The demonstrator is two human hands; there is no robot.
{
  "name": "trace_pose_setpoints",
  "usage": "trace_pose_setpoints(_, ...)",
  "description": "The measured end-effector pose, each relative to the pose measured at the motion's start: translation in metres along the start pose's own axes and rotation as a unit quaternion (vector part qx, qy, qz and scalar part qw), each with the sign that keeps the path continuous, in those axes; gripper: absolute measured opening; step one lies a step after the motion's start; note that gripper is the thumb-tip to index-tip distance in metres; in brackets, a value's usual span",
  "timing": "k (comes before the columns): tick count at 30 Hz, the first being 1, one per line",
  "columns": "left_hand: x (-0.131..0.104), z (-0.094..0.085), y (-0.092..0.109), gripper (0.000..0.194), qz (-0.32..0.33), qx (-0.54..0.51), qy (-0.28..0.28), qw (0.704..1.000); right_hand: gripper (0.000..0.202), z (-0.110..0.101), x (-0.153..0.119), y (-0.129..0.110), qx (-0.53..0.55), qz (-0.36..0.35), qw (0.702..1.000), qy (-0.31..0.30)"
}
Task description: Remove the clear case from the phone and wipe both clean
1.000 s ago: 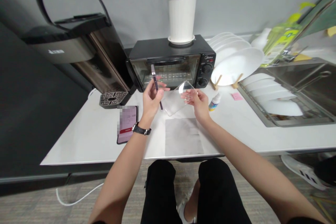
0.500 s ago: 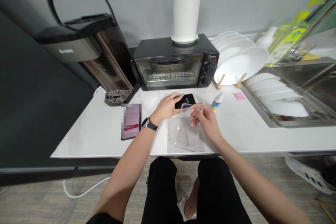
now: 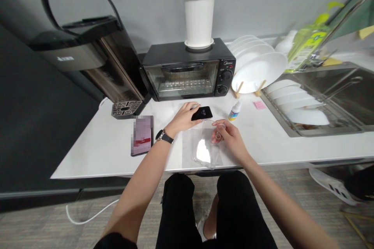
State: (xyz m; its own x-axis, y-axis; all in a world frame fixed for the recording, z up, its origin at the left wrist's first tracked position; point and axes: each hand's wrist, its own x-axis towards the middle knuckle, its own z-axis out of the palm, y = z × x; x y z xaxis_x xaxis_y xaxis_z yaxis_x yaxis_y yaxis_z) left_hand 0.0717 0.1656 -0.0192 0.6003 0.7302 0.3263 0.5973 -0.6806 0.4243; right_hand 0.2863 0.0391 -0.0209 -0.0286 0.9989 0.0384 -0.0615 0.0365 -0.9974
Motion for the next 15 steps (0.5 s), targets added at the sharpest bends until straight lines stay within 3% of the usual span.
trace_pose_setpoints(3, -0.017, -0.017, 0.035, 0.064, -0.041, -0.045, 0.056, 0.997, 0.045, 0.002, 0.000, -0.002, 0.005, 0.000, 1.000, 0.011)
trace_pose_setpoints(5, -0.042, -0.026, 0.071, 0.065, -0.073, -0.068, 0.045, 0.994, 0.045, 0.004, -0.001, -0.005, 0.012, -0.002, 1.000, 0.020)
trace_pose_setpoints(8, -0.089, -0.028, 0.119, 0.109, -0.136, -0.015, 0.048, 0.989, 0.044, 0.013, -0.004, -0.007, 0.050, -0.007, 0.998, 0.026)
trace_pose_setpoints(9, -0.103, -0.025, 0.128, 0.106, -0.151, 0.004, 0.068, 0.986, 0.044, 0.017, -0.006, -0.006, 0.066, -0.006, 0.998, 0.019)
trace_pose_setpoints(12, -0.133, -0.017, 0.133, 0.060, -0.181, 0.013, 0.121, 0.976, 0.041, 0.027, -0.014, -0.003, 0.090, 0.001, 0.996, -0.026)
trace_pose_setpoints(15, -0.146, -0.015, 0.116, 0.042, -0.193, -0.036, 0.159, 0.968, 0.039, 0.032, -0.018, 0.001, 0.067, 0.007, 0.996, -0.052)
